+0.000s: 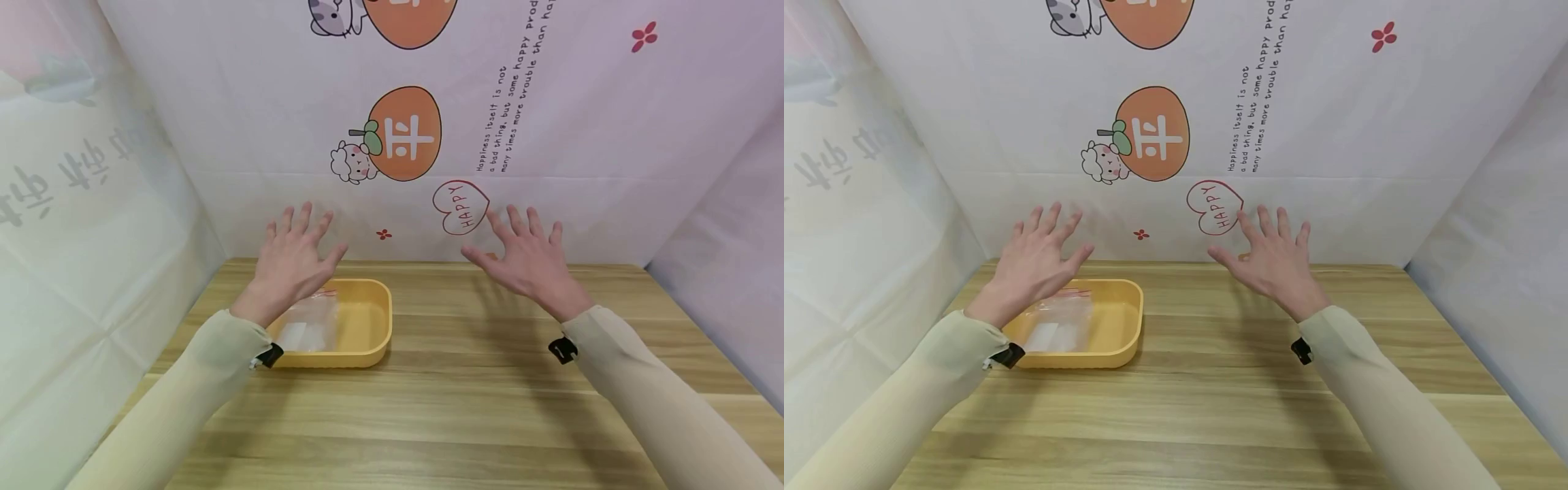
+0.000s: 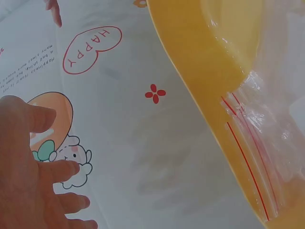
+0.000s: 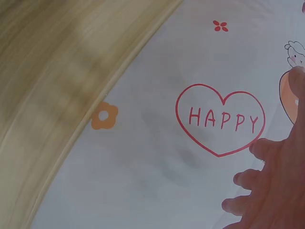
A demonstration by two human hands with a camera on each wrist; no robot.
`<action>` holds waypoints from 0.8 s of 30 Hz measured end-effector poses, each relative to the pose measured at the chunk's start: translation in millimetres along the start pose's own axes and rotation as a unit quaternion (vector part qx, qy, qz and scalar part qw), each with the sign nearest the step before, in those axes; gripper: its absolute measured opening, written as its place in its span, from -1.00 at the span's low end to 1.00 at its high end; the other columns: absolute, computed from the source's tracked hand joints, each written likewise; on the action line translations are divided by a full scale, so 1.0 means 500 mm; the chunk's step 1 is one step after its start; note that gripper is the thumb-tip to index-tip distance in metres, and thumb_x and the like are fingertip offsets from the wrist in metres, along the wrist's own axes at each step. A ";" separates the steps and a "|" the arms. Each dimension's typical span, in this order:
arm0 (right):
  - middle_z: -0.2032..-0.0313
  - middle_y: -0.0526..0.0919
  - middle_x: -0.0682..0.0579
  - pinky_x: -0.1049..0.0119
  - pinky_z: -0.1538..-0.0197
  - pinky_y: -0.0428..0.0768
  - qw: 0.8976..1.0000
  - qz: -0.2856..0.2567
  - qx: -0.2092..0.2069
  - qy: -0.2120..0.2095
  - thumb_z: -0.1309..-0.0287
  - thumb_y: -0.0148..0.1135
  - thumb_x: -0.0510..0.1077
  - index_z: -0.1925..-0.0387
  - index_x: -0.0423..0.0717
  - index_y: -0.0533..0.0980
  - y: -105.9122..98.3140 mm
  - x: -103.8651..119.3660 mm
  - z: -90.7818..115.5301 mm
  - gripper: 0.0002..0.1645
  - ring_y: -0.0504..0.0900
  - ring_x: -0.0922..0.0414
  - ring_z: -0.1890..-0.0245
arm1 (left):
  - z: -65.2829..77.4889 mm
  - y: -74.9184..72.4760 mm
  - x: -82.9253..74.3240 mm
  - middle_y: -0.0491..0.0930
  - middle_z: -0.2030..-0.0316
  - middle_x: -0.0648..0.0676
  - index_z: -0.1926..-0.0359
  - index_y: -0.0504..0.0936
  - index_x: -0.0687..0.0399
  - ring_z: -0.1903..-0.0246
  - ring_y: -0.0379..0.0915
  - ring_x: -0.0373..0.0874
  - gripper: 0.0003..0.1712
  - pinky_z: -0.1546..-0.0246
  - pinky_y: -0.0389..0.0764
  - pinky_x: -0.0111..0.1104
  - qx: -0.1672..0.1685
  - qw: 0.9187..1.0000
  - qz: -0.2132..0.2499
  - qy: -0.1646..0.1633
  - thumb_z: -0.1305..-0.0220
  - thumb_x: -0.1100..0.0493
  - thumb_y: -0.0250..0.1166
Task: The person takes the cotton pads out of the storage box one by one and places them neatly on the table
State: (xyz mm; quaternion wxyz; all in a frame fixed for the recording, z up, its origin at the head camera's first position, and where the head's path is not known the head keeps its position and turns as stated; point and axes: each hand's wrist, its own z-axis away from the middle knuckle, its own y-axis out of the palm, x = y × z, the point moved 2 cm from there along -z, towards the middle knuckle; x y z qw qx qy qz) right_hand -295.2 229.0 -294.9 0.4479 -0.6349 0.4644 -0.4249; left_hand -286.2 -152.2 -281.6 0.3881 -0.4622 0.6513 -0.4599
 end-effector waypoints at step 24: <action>-0.66 -0.09 -0.24 -0.59 -0.41 -0.37 1.000 -0.013 -0.005 -0.019 -0.26 -0.22 0.75 -0.71 0.07 -0.02 0.013 0.018 0.069 0.27 -0.27 -0.34 -0.62 | 0.047 0.023 -0.003 -0.04 -0.64 0.30 -0.68 0.15 -0.07 -0.58 -0.16 0.40 -0.16 -0.50 -0.03 0.31 -0.011 0.999 0.022 0.027 -0.59 -0.37 -0.11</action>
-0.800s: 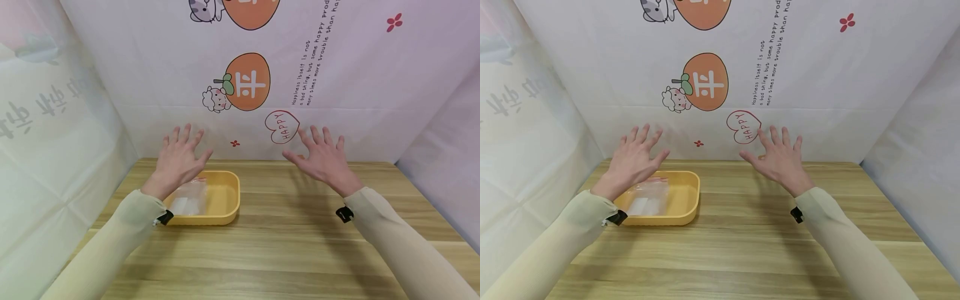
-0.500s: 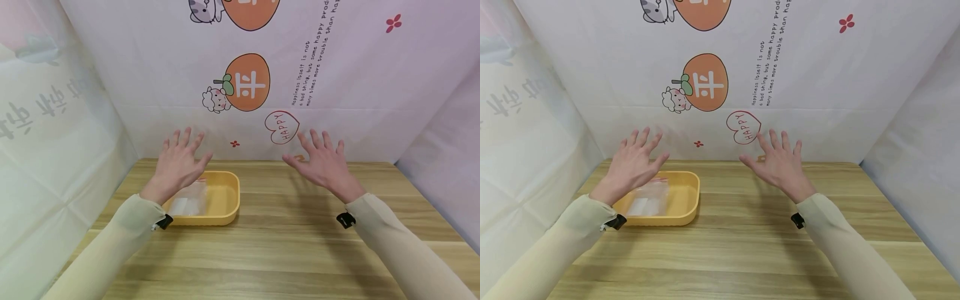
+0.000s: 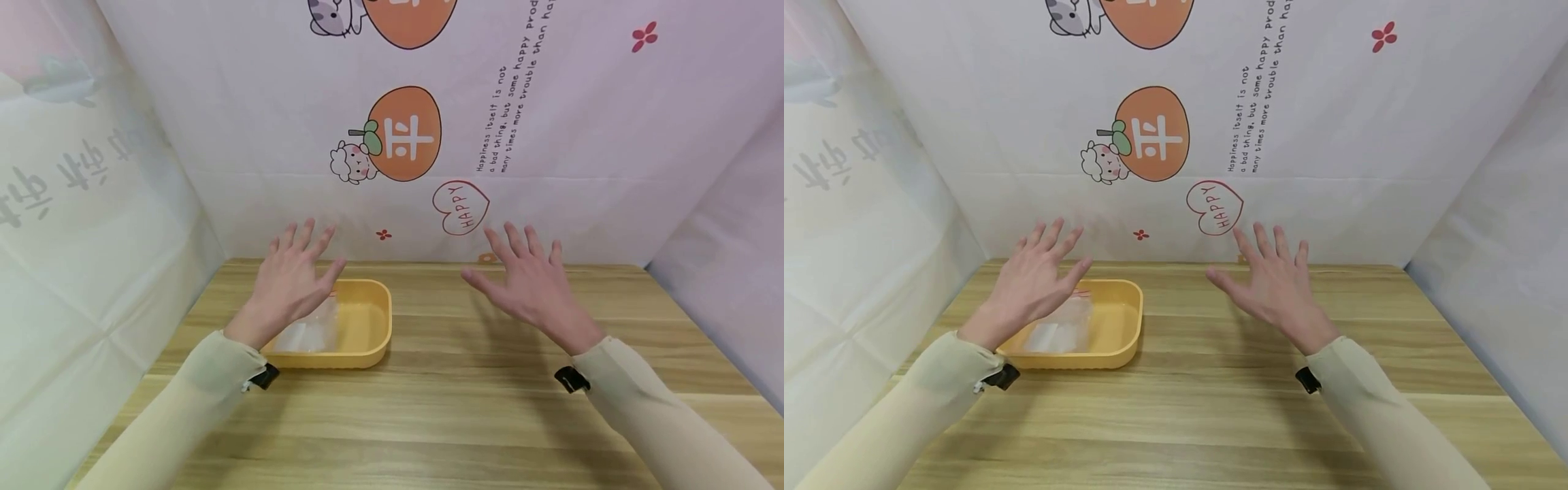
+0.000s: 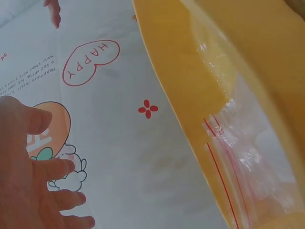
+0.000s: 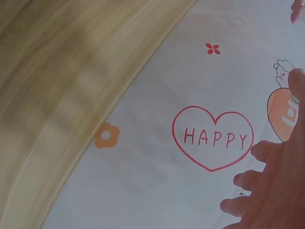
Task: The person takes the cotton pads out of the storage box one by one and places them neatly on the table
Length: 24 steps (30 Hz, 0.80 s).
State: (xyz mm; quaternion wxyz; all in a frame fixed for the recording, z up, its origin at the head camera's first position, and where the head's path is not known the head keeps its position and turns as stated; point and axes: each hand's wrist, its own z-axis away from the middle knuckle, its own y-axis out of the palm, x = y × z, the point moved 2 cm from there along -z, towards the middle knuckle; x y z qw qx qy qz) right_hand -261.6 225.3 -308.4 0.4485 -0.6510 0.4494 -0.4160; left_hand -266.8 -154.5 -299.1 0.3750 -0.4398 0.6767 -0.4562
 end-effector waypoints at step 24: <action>-0.64 -0.02 -0.24 -0.59 -0.42 -0.26 0.999 -0.021 -0.016 -0.030 -0.36 -0.02 0.61 -0.72 0.14 -0.04 0.043 0.010 0.086 0.15 -0.13 -0.41 -0.60 | 0.071 0.004 -0.016 -0.08 -0.66 0.24 -0.68 0.14 -0.02 -0.60 -0.20 0.37 -0.22 -0.55 -0.09 0.23 0.017 0.999 0.037 0.020 -0.64 -0.26 -0.08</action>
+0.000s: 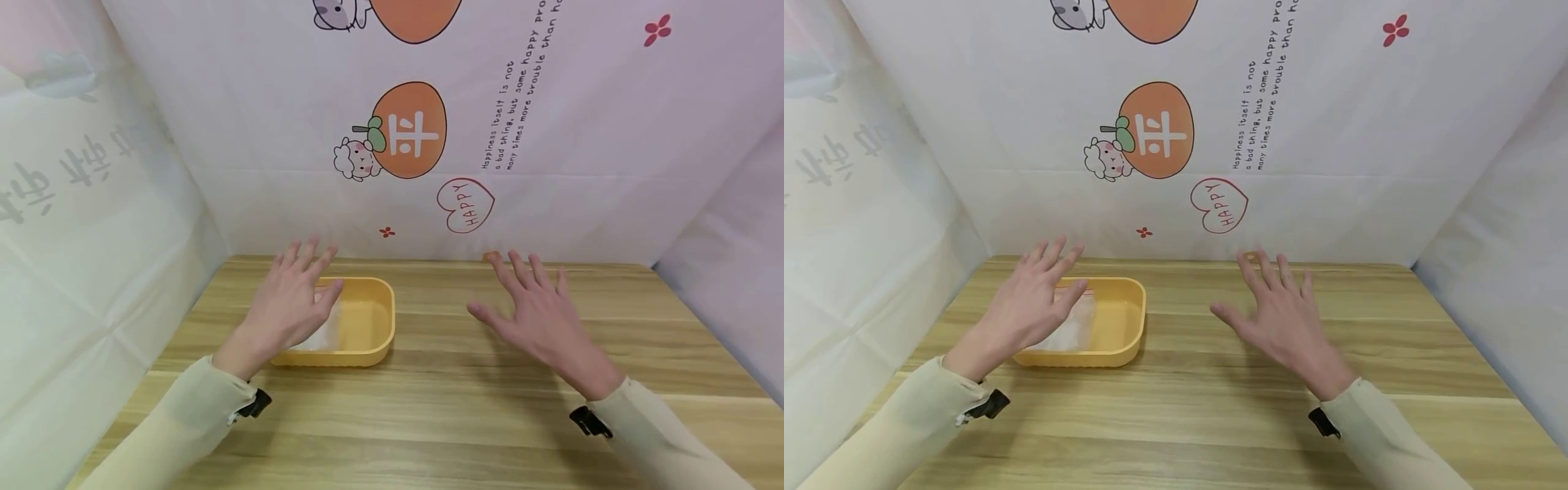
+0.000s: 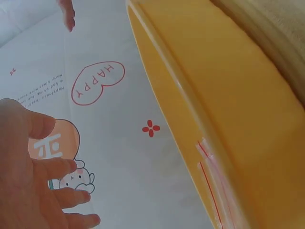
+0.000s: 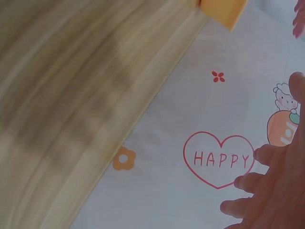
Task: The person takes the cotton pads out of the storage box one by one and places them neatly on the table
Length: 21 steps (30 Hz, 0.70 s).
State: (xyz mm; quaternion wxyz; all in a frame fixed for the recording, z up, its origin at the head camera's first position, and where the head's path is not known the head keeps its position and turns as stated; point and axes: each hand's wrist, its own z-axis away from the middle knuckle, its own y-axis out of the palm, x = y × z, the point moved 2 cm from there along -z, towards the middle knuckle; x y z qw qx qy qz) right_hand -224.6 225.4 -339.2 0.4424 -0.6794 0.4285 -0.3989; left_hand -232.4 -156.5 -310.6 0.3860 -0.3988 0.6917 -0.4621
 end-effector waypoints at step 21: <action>-0.62 0.06 -0.28 -0.43 -0.48 0.08 0.999 -0.024 -0.011 -0.032 -0.37 0.11 0.53 -0.70 -0.03 -0.01 0.017 0.023 0.046 0.19 0.02 -0.35 -0.58 | 0.064 0.012 0.007 0.29 -0.53 0.28 -0.57 0.33 0.19 -0.54 0.11 0.24 -0.30 -0.55 0.03 0.14 -0.060 0.996 0.067 0.029 -0.60 -0.07 0.11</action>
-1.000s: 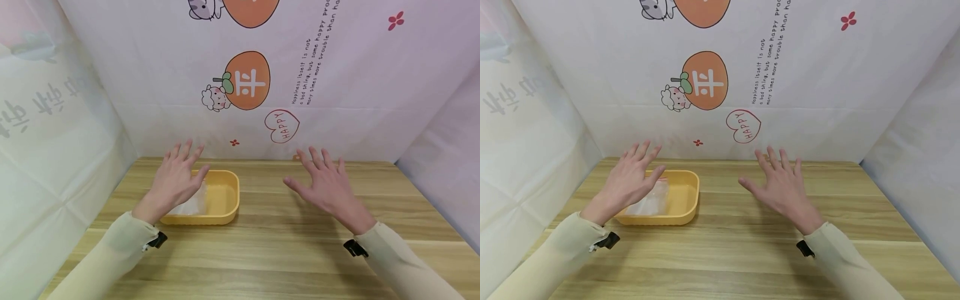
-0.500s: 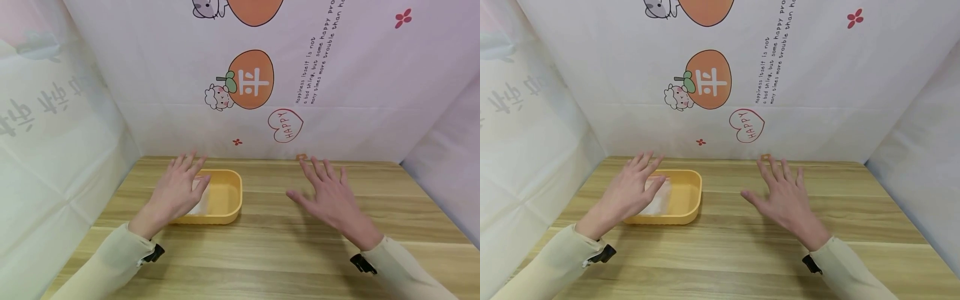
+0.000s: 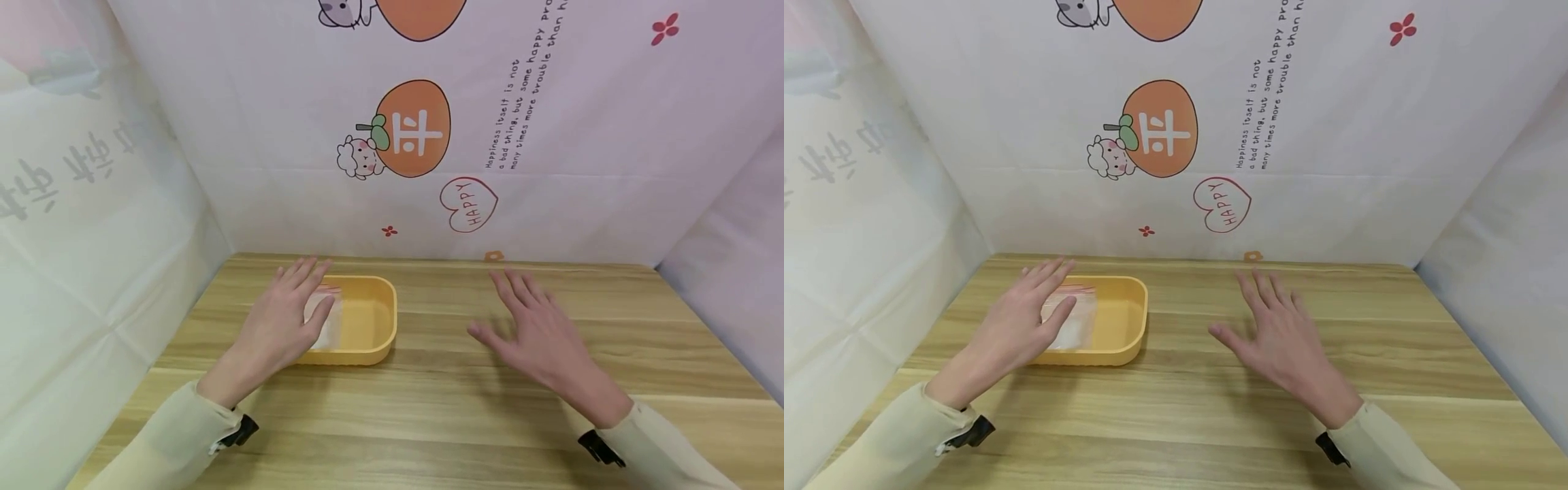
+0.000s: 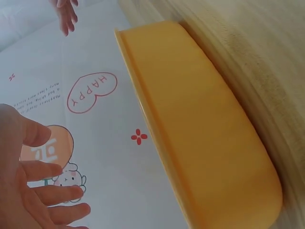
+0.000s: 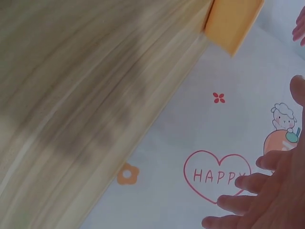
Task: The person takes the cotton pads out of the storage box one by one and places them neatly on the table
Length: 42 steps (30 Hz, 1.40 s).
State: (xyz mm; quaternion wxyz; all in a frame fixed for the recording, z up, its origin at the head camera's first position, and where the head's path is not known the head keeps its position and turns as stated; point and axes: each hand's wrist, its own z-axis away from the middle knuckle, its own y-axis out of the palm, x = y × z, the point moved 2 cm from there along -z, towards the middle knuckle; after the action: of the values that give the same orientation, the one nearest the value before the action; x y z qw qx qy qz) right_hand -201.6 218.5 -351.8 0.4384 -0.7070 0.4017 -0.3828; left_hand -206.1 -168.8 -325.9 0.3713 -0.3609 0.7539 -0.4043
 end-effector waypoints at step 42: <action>-0.34 0.56 -0.22 -0.20 -0.36 0.48 0.986 -0.162 0.029 -0.013 -0.20 0.52 0.28 -0.38 -0.19 0.54 -0.004 0.073 -0.004 -0.09 0.54 -0.20 -0.34 | 0.152 0.016 0.185 0.42 -0.34 0.52 -0.52 0.27 0.47 -0.13 0.60 0.37 -0.27 0.05 0.74 -0.23 0.031 0.959 0.229 -0.163 -0.42 0.39 0.30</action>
State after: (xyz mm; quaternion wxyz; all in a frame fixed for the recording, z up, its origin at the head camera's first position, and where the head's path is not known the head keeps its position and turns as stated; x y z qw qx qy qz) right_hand -188.9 185.7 -342.5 0.3965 -0.7545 0.2650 -0.4508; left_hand -186.4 -269.5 -387.9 0.5831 -0.2279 0.7325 -0.2674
